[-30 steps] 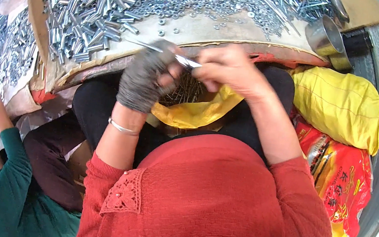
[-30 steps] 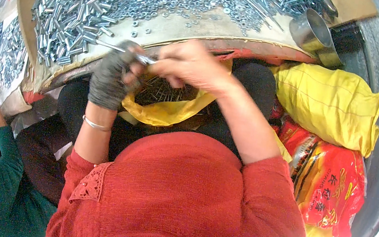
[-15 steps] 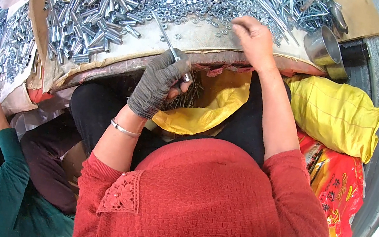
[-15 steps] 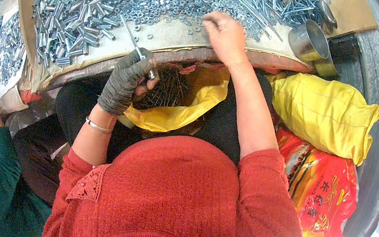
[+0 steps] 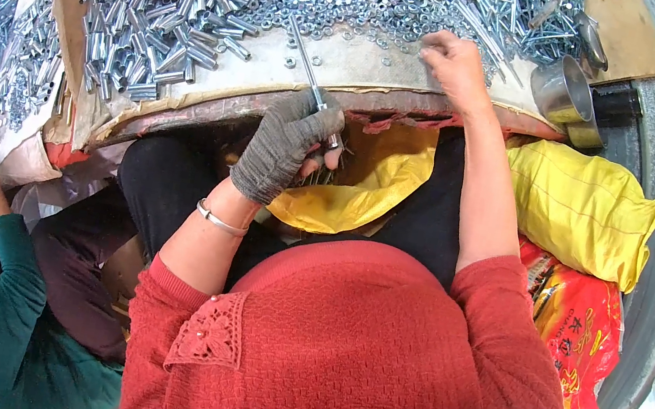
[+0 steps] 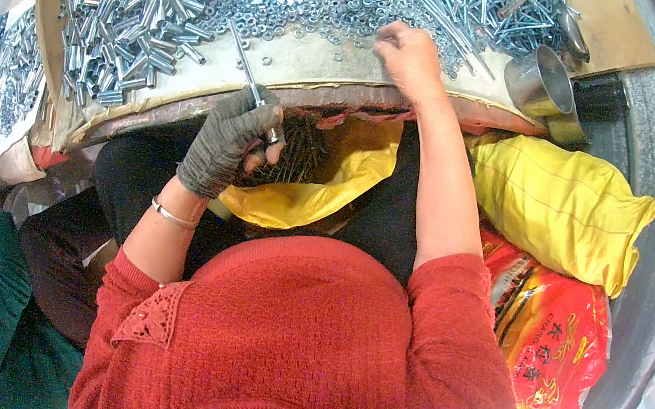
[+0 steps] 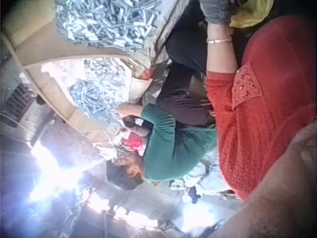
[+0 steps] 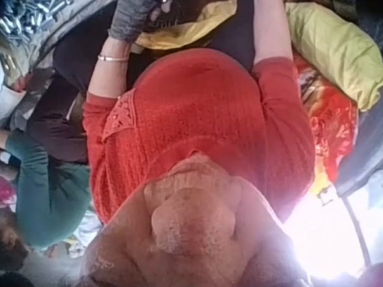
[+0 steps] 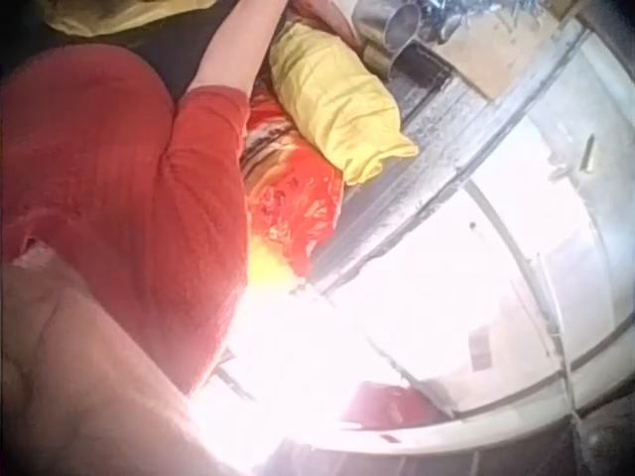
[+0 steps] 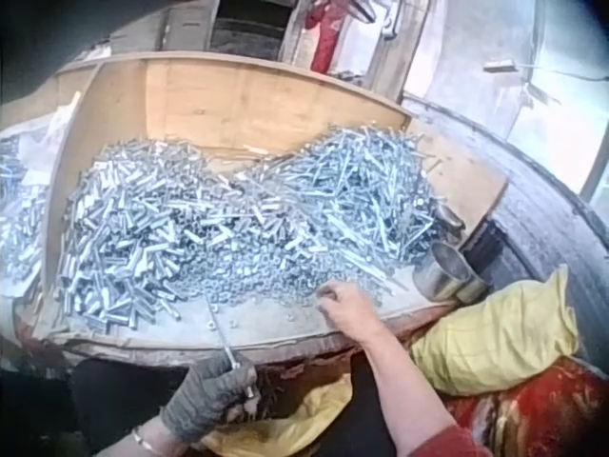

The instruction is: Assembling metal bolts by threading nuts and washers onto them.

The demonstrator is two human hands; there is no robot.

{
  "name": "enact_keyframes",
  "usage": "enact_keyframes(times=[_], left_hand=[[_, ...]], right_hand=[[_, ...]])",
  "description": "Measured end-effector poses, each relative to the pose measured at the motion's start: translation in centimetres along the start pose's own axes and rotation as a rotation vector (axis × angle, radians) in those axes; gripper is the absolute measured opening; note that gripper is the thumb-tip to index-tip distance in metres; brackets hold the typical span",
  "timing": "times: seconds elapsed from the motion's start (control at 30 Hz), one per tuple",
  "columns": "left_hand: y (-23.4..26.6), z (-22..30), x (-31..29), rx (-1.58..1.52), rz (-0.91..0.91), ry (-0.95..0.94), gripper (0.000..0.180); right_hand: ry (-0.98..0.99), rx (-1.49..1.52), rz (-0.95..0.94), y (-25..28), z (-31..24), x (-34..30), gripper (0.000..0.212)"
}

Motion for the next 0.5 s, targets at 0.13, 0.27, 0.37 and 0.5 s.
enact_keyframes(times=[0.13, 0.27, 0.37, 0.5], left_hand=[[0.2, 0.1, 0.0, 0.046, 0.049, -0.018, 0.023], [0.3, 0.1, 0.2, 0.021, 0.056, -0.042, 0.022], [0.1, 0.5, 0.0, 0.077, 0.023, -0.008, 0.023], [0.5, -1.3, 0.5, 0.337, -0.056, 0.005, 0.024]], right_hand=[[-0.029, -0.398, -0.137, 0.4, -1.9, 0.6, 0.026], [-0.051, -0.511, -0.194, 0.7, -1.7, 1.0, 0.027], [-0.008, -0.563, -0.194, 0.2, -2.3, 0.2, 0.025], [-0.013, -0.644, -0.111, -0.4, -3.6, -1.4, 0.021]])
Point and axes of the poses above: each hand's wrist, its own x-axis towards the middle knuckle, its own y-axis out of the back of the hand, z = x × y, the point moved 2 cm from there along x, towards the middle knuckle, and after that the axes turned 6 degrees about -x, right-handed, at the moved point
